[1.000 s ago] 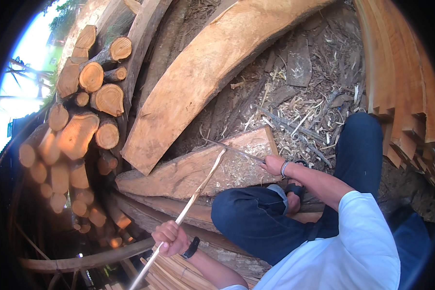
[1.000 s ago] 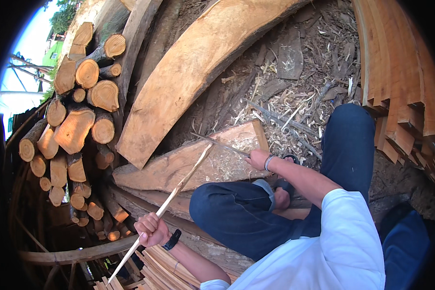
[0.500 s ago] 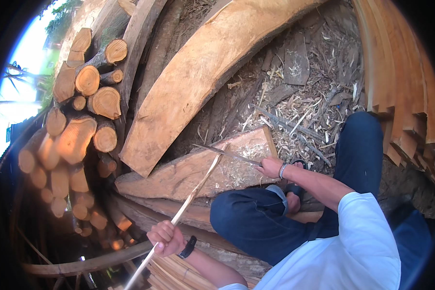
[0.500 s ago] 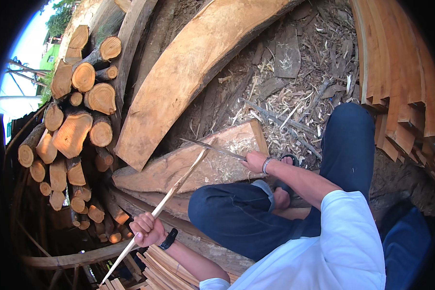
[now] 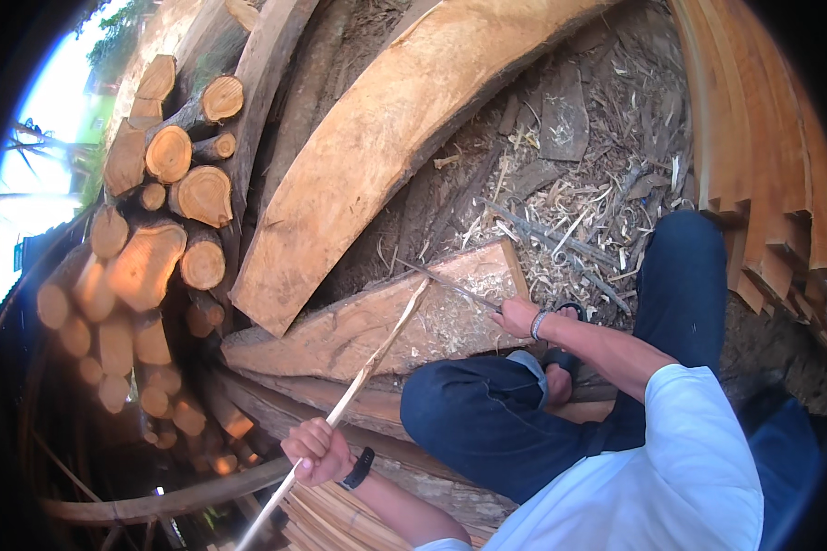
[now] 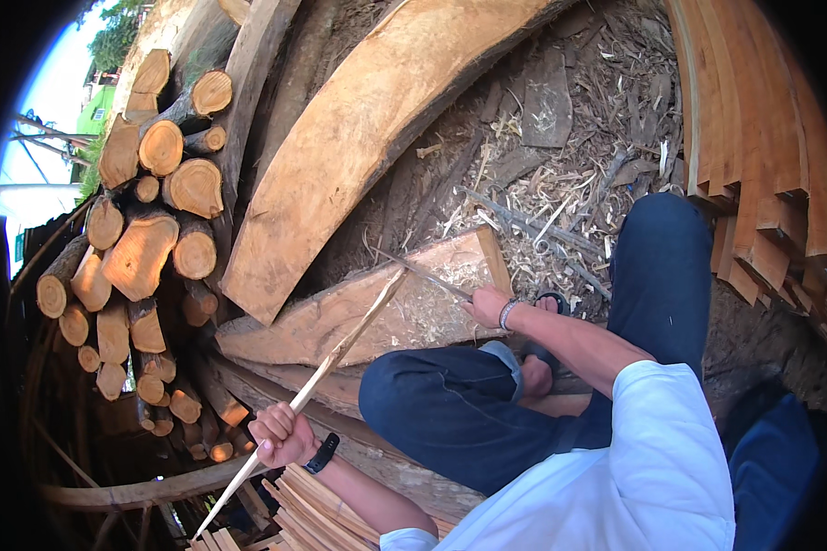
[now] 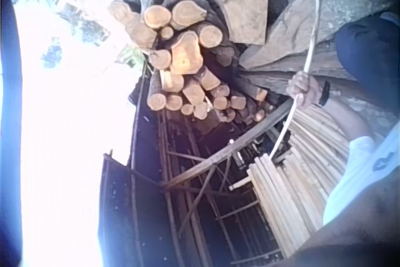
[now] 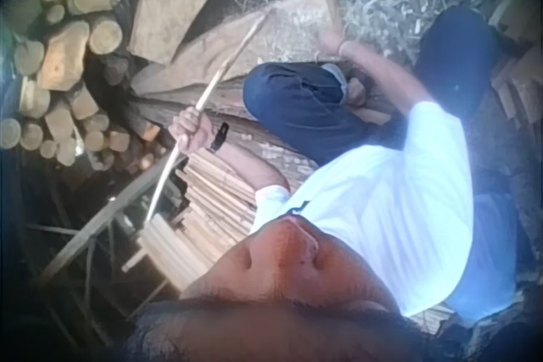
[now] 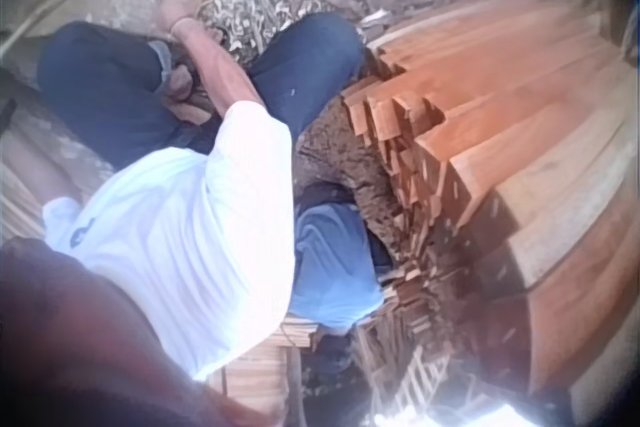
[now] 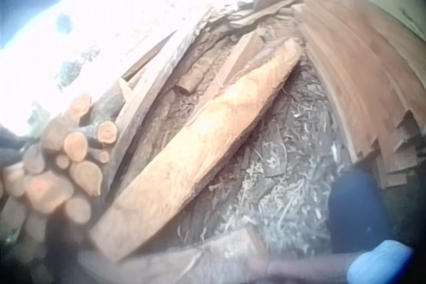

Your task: The person uses a knife to shave a long wooden strip by hand while sitting on the ground in an outdoor woodpile area.

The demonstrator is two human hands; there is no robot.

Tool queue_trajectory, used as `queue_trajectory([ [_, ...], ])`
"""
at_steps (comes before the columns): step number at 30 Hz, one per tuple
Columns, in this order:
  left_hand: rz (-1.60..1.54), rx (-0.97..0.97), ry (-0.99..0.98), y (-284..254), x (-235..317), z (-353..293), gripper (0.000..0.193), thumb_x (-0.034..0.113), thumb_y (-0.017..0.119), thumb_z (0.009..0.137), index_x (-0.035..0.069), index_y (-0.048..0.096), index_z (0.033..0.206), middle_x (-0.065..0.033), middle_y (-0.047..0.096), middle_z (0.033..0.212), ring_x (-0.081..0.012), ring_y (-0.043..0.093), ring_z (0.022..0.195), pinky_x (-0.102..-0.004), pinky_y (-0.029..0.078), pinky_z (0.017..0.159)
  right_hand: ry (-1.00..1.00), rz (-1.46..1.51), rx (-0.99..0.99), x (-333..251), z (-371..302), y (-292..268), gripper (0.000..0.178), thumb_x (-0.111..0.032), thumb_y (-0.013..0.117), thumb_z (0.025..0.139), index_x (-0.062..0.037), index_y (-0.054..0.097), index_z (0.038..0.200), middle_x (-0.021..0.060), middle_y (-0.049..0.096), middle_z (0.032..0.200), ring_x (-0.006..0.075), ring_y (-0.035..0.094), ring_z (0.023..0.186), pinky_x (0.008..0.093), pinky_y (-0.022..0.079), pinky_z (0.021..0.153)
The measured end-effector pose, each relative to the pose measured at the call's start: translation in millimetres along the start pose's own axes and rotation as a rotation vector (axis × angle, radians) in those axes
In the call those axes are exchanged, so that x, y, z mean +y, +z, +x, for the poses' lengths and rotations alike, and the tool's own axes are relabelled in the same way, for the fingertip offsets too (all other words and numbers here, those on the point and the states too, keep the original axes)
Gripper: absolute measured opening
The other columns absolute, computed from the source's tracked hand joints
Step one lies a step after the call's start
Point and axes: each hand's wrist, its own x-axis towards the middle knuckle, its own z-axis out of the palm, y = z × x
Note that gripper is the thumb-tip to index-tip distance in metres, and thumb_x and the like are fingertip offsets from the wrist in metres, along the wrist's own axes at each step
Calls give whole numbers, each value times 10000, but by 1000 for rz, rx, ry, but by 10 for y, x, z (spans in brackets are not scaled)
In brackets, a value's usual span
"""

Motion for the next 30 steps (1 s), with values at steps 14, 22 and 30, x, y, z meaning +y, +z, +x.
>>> queue_trajectory([
  [14, -23, 101, 45, -6, -25, -48, 321, 113, 521, 745, 118, 314, 500, 7, 302, 399, -89, 214, 375, -272, 178, 445, -146, 46, 101, -53, -66, 159, 523, -377, 504, 924, 98, 622, 741, 314, 601, 706, 468, 613, 713, 498, 501, 697],
  [22, -17, 191, 77, -80, -25, -101, 316, 137, 482, 783, 123, 311, 518, 3, 288, 417, -91, 200, 385, -269, 179, 448, -44, 40, -4, -211, -154, 44, 503, -380, 498, 932, 84, 640, 800, 311, 622, 775, 453, 625, 787, 484, 506, 748],
  [30, 11, 275, 108, -47, -69, -71, 311, 139, 438, 810, 142, 283, 541, 16, 258, 430, -92, 169, 384, -261, 174, 440, -28, 59, 9, 18, -1, 154, 504, -396, 496, 931, 81, 616, 821, 315, 617, 771, 459, 622, 786, 498, 497, 748],
])
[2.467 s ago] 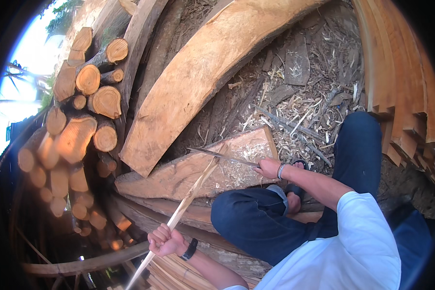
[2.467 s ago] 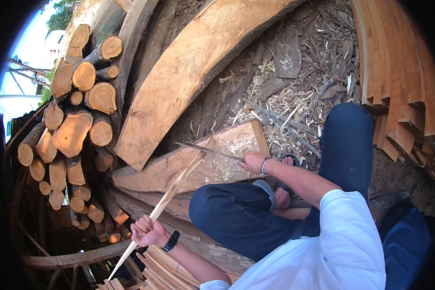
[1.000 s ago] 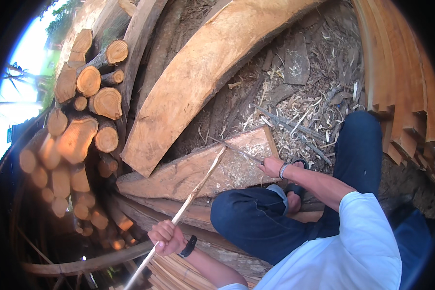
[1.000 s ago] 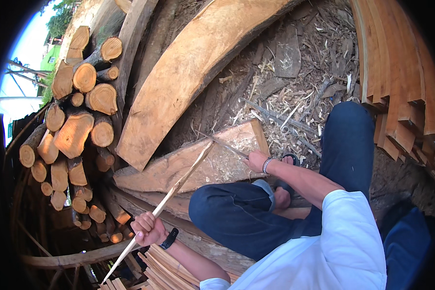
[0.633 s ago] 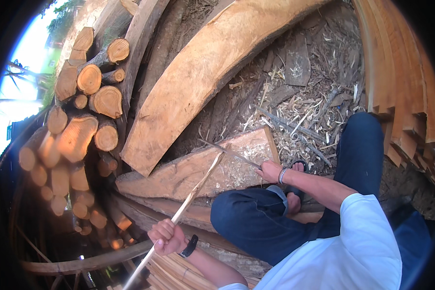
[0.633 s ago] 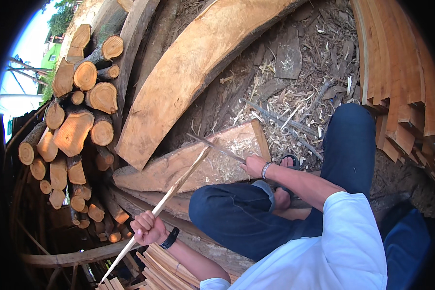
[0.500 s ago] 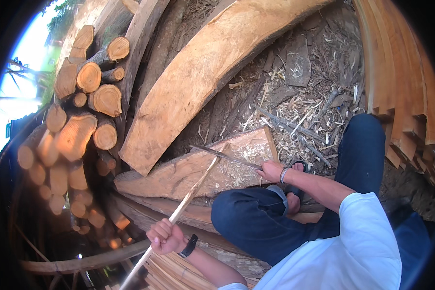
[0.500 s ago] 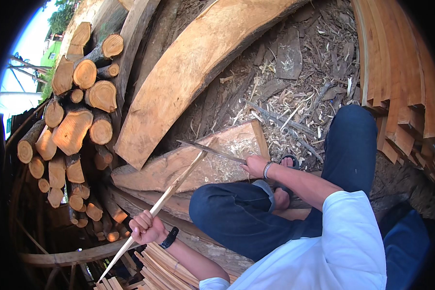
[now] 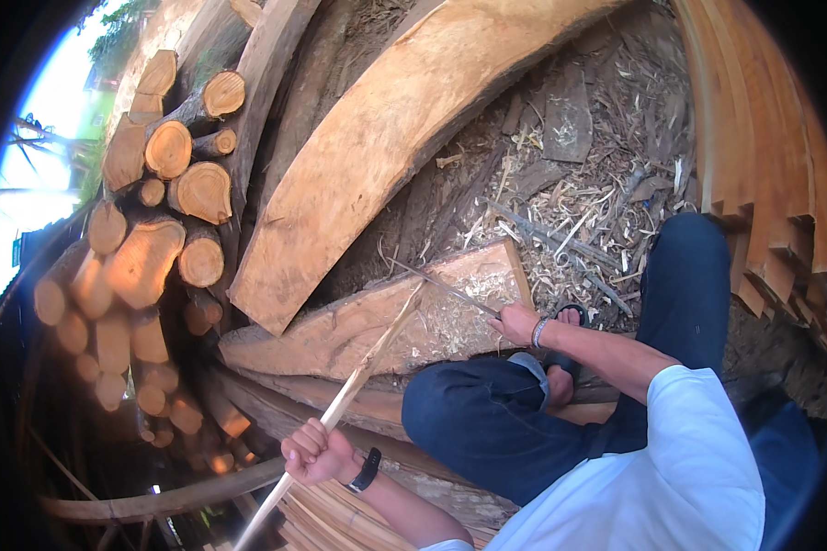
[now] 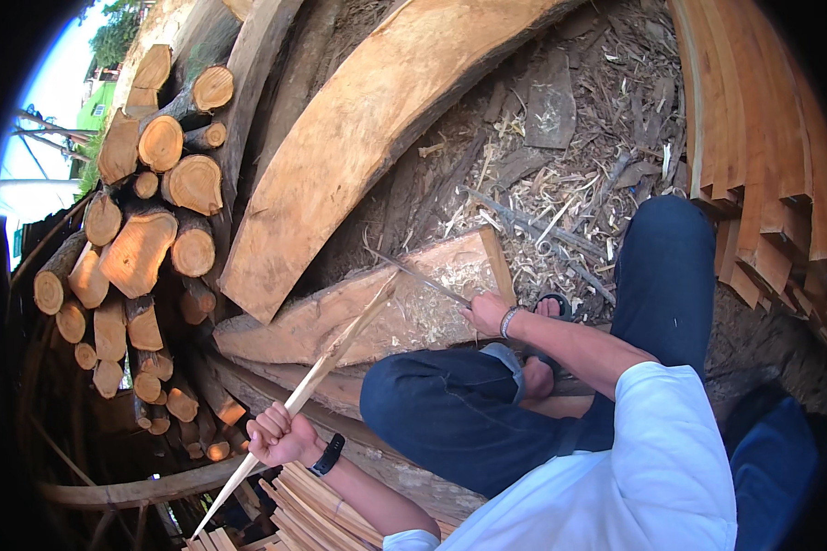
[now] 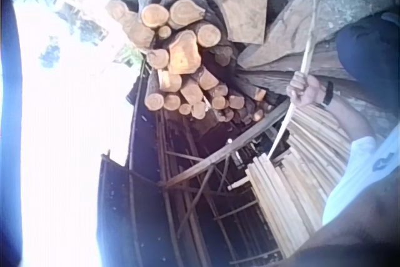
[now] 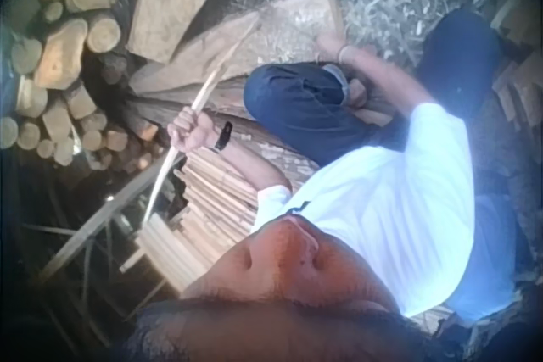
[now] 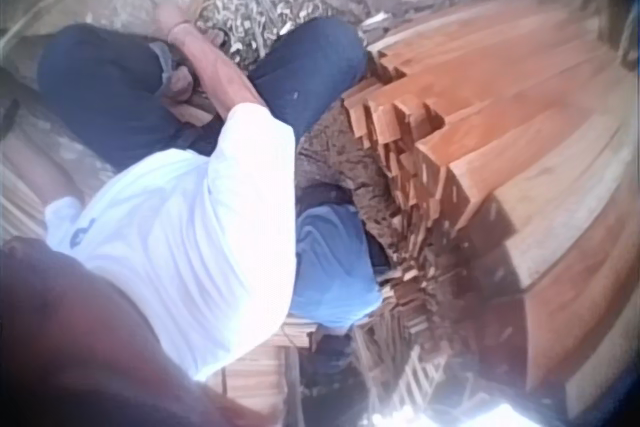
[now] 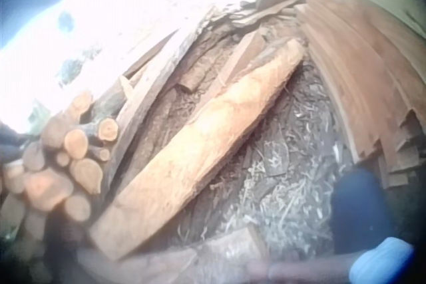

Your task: The person uses a knife to shave a long wooden strip by hand while sitting on the ground in an outdoor woodpile area.

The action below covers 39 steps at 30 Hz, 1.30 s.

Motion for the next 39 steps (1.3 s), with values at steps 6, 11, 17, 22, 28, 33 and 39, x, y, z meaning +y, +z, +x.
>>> queue_trajectory([
  [6, 47, 119, 39, 8, 8, 8, 334, 172, 440, 835, 164, 266, 550, 30, 224, 428, -86, 153, 381, -262, 164, 437, 24, -12, -22, -32, -45, -13, 498, -398, 502, 929, 88, 594, 864, 298, 616, 738, 461, 622, 754, 499, 507, 706],
  [11, 28, 142, 39, -15, 4, -20, 312, 158, 435, 808, 154, 265, 547, 23, 225, 428, -89, 155, 382, -261, 165, 435, -1, -12, 24, 99, 29, 127, 503, -392, 505, 925, 82, 619, 801, 301, 614, 733, 456, 625, 743, 495, 506, 692],
  [17, 29, 67, 14, 2, 17, -18, 306, 144, 472, 770, 142, 285, 528, 20, 247, 417, -96, 178, 375, -255, 168, 436, 73, -14, -17, 109, 50, -33, 498, -394, 510, 918, 69, 636, 788, 297, 625, 770, 443, 626, 776, 492, 500, 698],
  [22, -41, -202, -93, 86, 48, 24, 319, 107, 567, 636, 120, 307, 453, 21, 299, 357, -84, 218, 320, -247, 166, 404, -112, -44, -15, -217, -57, -107, 505, -381, 511, 923, 81, 642, 767, 304, 622, 758, 439, 630, 774, 480, 507, 738],
  [28, -133, -447, -228, 167, -4, 221, 303, 65, 607, 552, 112, 346, 406, 17, 324, 345, -93, 226, 276, -246, 162, 380, 20, -25, -29, -97, -66, -310, 512, -383, 504, 927, 83, 641, 768, 315, 615, 748, 451, 626, 757, 483, 509, 725],
  [33, -200, -591, -275, 140, -68, 430, 274, 30, 614, 556, 107, 392, 415, -1, 392, 363, -118, 350, 269, -245, 279, 352, -97, -79, -22, -268, -145, -246, 483, -400, 507, 924, 48, 648, 812, 272, 633, 742, 438, 632, 732, 488, 510, 681],
  [39, -229, -752, -312, 198, -119, 508, 239, 37, 625, 556, 92, 429, 429, -11, 418, 376, -133, 367, 273, -252, 283, 358, 61, -40, -69, 33, -47, -253, 486, -379, 500, 927, 78, 632, 821, 293, 621, 743, 442, 626, 775, 482, 505, 733],
])
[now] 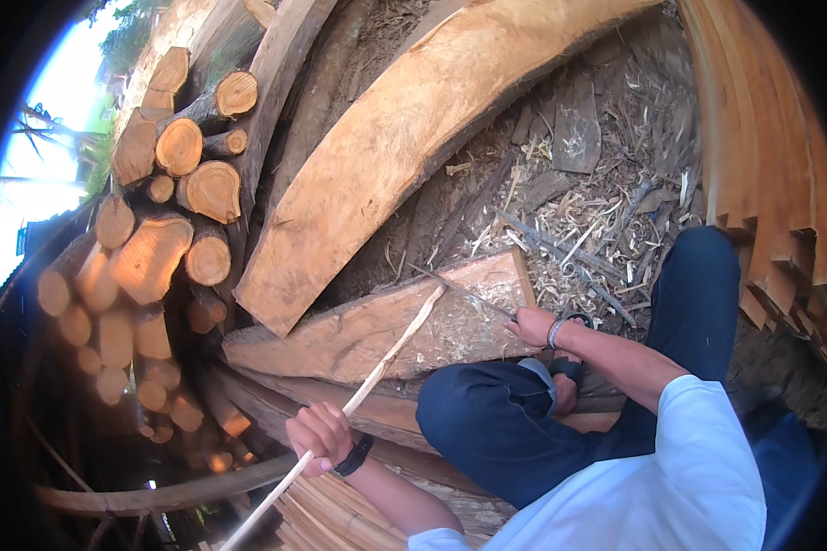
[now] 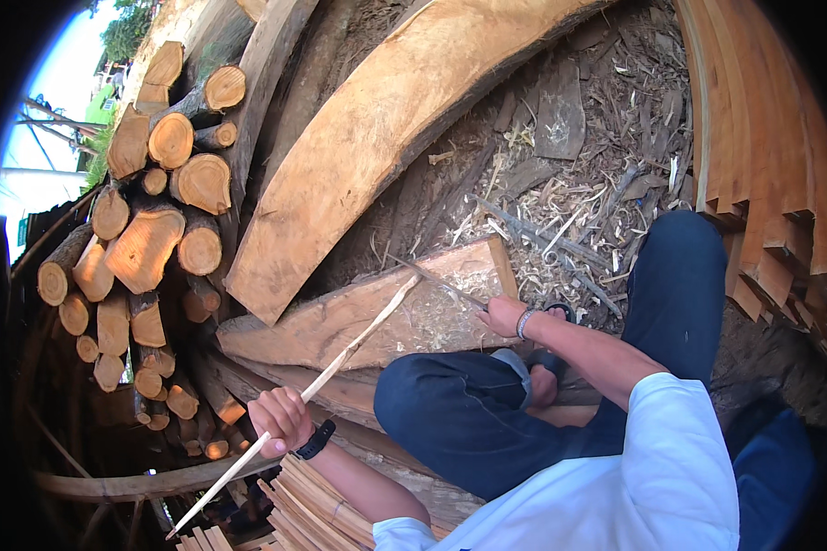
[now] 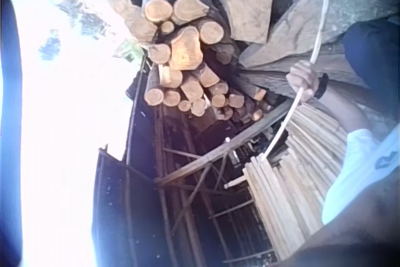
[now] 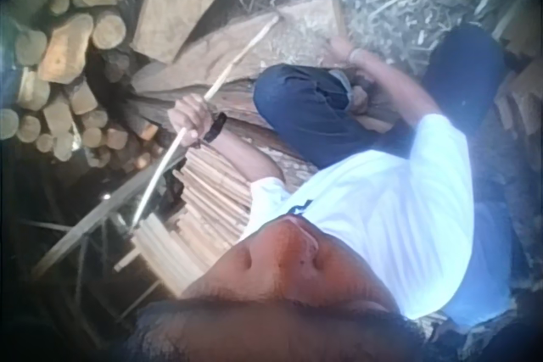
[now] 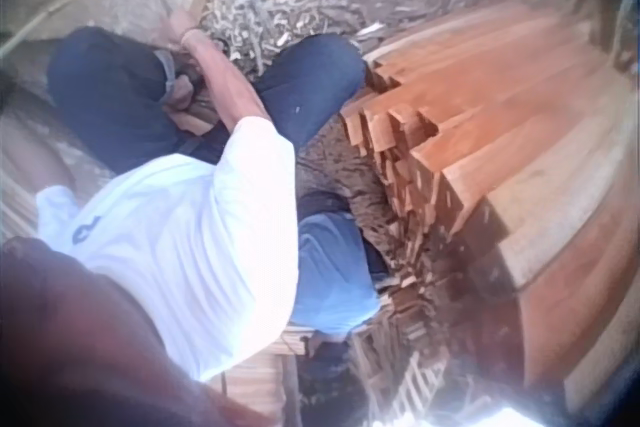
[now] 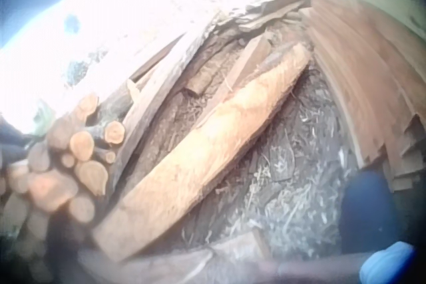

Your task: The person uses a knife to shave a long wooden strip by hand while sitting on the ground in an outdoor woodpile area.

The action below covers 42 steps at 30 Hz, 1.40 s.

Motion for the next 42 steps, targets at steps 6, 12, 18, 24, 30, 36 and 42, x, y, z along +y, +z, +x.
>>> queue_trajectory([
  [6, 0, 89, 15, 14, 36, -142, 274, 37, 623, 556, 104, 405, 405, 5, 382, 356, -108, 322, 269, -234, 251, 347, -214, 8, -18, -640, -247, -146, 464, -376, 521, 919, 62, 635, 818, 272, 637, 782, 423, 632, 803, 477, 498, 751],
  [12, 30, 216, 74, 136, -25, -96, 262, 42, 617, 541, 105, 405, 401, 0, 380, 351, -103, 306, 268, -239, 221, 352, 13, -21, -29, -80, -54, -8, 454, -387, 518, 920, 59, 606, 918, 279, 636, 784, 435, 635, 776, 478, 509, 708],
  [18, 63, 271, 125, 175, -17, -117, 310, 61, 609, 536, 114, 340, 392, 11, 324, 339, -98, 248, 266, -239, 208, 356, -280, -18, -47, -917, -366, -256, 448, -367, 510, 927, 64, 602, 853, 281, 630, 763, 428, 632, 780, 475, 504, 741],
  [24, 50, 267, 120, 189, -51, -62, 300, 60, 605, 531, 108, 345, 390, 1, 328, 336, -106, 252, 264, -242, 200, 346, -54, -47, 16, -78, -49, -42, 468, -364, 519, 920, 66, 650, 792, 282, 626, 741, 430, 631, 745, 472, 507, 729],
  [30, 70, 294, 122, 157, -12, -142, 305, 70, 582, 545, 118, 323, 392, 2, 320, 329, -104, 235, 263, -242, 188, 358, -283, 22, 27, -625, -178, -24, 453, -363, 517, 923, 50, 638, 780, 279, 624, 733, 434, 627, 727, 484, 501, 709],
  [36, 178, 505, 244, 172, -63, -217, 364, 133, 529, 752, 142, 284, 483, 16, 281, 399, -93, 199, 346, -259, 172, 403, -137, 10, 84, -137, 86, 126, 477, -387, 508, 918, 39, 655, 760, 276, 622, 711, 430, 630, 716, 481, 505, 704],
  [42, 348, 1055, 439, 244, -130, -287, 443, 204, 391, 927, 182, 228, 515, 28, 226, 446, -94, 168, 385, -258, 177, 419, -195, -5, 68, -484, 4, 171, 493, -399, 509, 919, 46, 660, 772, 281, 622, 715, 429, 636, 736, 490, 507, 717],
])
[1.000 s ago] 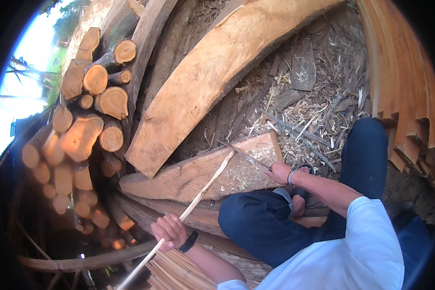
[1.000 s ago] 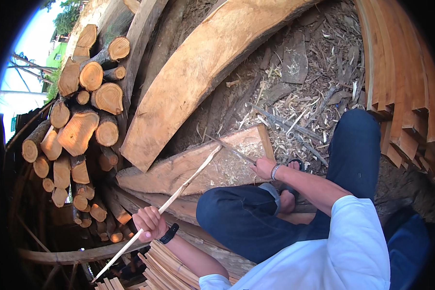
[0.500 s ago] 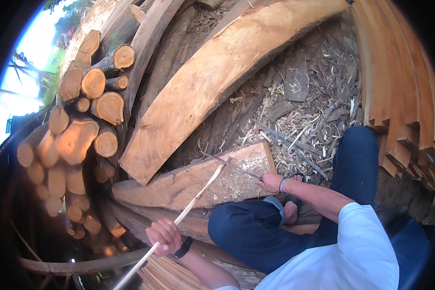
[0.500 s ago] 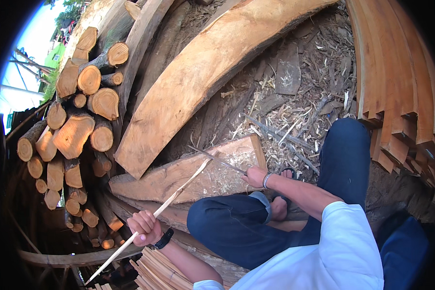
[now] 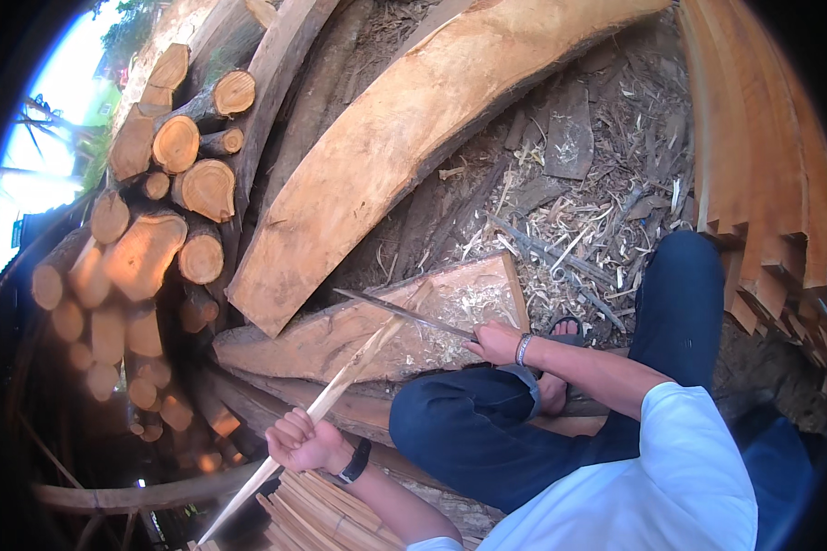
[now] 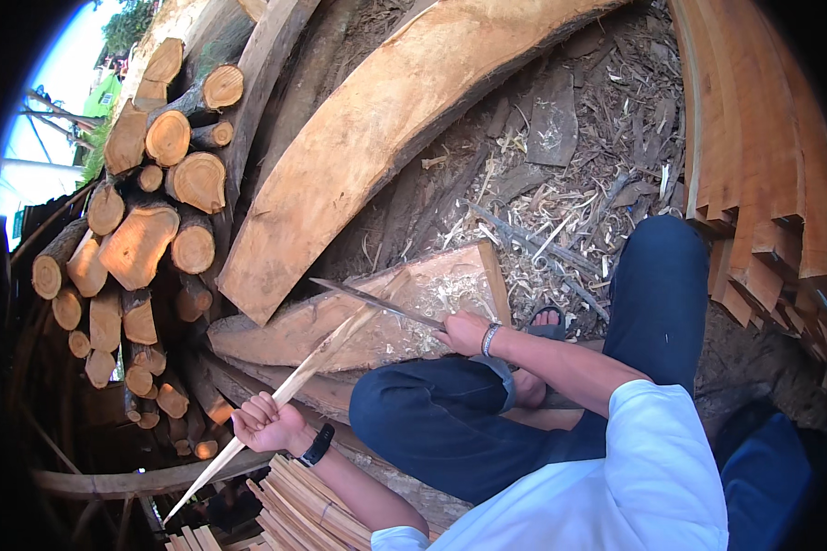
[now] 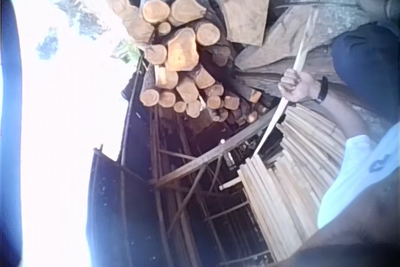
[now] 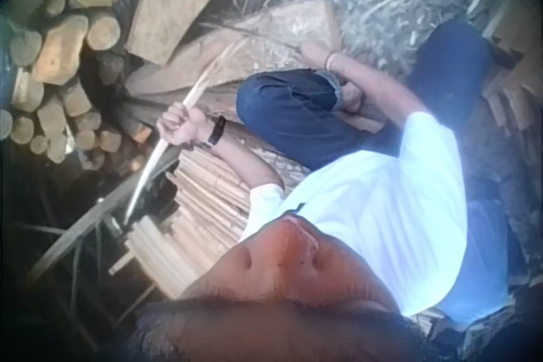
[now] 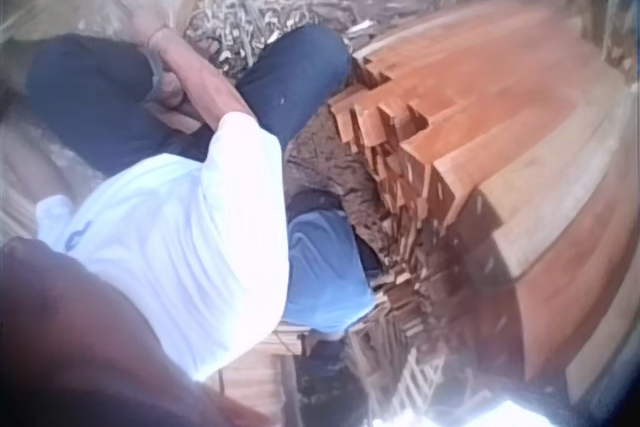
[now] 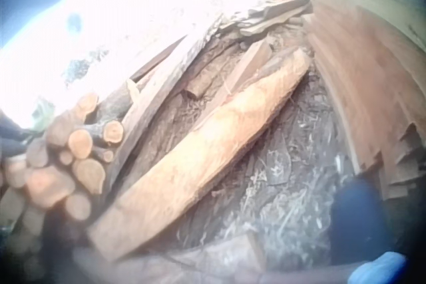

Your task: The person uses a knife to shave a long wooden strip by hand while sitting on the ground in an outdoor woodpile area.

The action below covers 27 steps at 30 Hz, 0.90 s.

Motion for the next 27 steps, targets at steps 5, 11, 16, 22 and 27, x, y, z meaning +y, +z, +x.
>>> queue_trajectory([
  [5, 60, 81, -15, 81, -8, -60, 422, 203, 389, 909, 182, 212, 527, 27, 200, 444, -94, 164, 390, -253, 167, 435, 101, -17, 1, 368, 71, 34, 479, -394, 518, 917, 49, 657, 799, 280, 630, 746, 420, 643, 755, 483, 512, 725],
  [11, 34, 11, -8, -29, 41, -93, 393, 200, 386, 883, 177, 206, 535, 27, 193, 443, -94, 157, 393, -254, 151, 436, -12, -8, -58, 4, 48, -60, 469, -386, 507, 922, 51, 664, 858, 280, 636, 750, 430, 642, 764, 476, 511, 758],
  [16, 65, 165, 0, -46, 30, -71, 375, 197, 390, 865, 176, 213, 536, 25, 209, 434, -93, 159, 379, -246, 157, 427, 82, -24, 12, 418, 90, 53, 470, -381, 513, 919, 55, 661, 827, 283, 634, 748, 435, 636, 761, 479, 505, 757],
  [22, -25, -122, -69, -227, 109, -91, 360, 175, 419, 838, 163, 236, 529, 22, 219, 420, -91, 162, 371, -248, 174, 427, 9, -40, -46, 227, 162, -138, 497, -376, 518, 913, 79, 649, 761, 301, 628, 762, 434, 634, 765, 484, 500, 756],
  [27, -115, -279, -131, -252, 107, -25, 347, 156, 455, 809, 138, 273, 514, 8, 257, 407, -96, 186, 367, -256, 189, 435, 39, 24, 64, 478, 160, -48, 483, -372, 521, 911, 69, 655, 766, 298, 630, 769, 444, 628, 775, 483, 499, 768],
])
